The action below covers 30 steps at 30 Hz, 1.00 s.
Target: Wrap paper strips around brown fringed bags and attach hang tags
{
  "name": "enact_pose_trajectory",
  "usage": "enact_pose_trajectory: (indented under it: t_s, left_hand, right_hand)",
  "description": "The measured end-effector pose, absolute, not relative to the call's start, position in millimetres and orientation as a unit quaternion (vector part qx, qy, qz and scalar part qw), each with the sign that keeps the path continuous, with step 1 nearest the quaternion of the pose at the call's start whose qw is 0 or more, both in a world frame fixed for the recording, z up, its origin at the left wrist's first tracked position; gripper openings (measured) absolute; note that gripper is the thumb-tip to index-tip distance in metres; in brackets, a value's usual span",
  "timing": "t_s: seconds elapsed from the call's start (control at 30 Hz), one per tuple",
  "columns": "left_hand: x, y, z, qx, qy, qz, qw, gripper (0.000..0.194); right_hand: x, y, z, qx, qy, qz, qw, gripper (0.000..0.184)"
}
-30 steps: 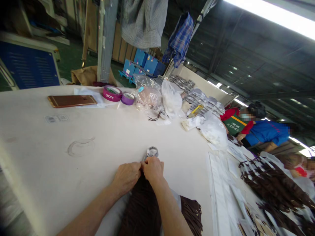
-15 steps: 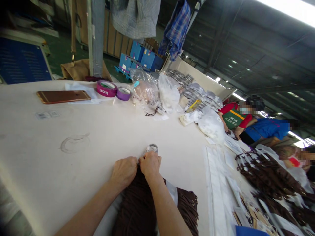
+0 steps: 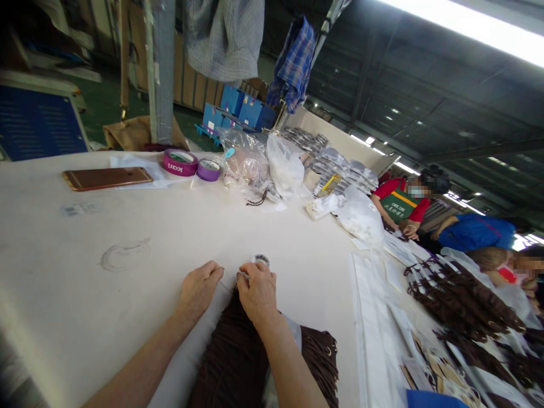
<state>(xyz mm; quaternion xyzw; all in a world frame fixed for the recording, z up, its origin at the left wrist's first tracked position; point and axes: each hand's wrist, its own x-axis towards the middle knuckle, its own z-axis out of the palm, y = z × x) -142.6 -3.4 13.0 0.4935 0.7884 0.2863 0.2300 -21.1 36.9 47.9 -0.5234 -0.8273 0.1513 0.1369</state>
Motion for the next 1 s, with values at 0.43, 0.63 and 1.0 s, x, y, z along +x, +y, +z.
enact_pose_trajectory:
  t_s: [0.43, 0.63, 1.0]
  left_hand:
    - [-142.2, -1.4, 8.8, 0.417, 0.757, 0.413, 0.287, 0.028]
    - [-142.4, -1.4, 6.3, 0.395, 0.743, 0.449, 0.301, 0.019]
    - [-140.8, 2.1, 10.9, 0.427, 0.615, 0.543, 0.379, 0.022]
  right_hand:
    - [-31.6, 42.0, 41.9, -0.476, -0.843, 0.203, 0.145, 0.015]
    - [-29.9, 46.5, 43.2, -0.482, -0.832, 0.227, 0.155, 0.015]
    - [-25.1, 47.9, 44.5, -0.451, -0.846, 0.228, 0.171, 0.014]
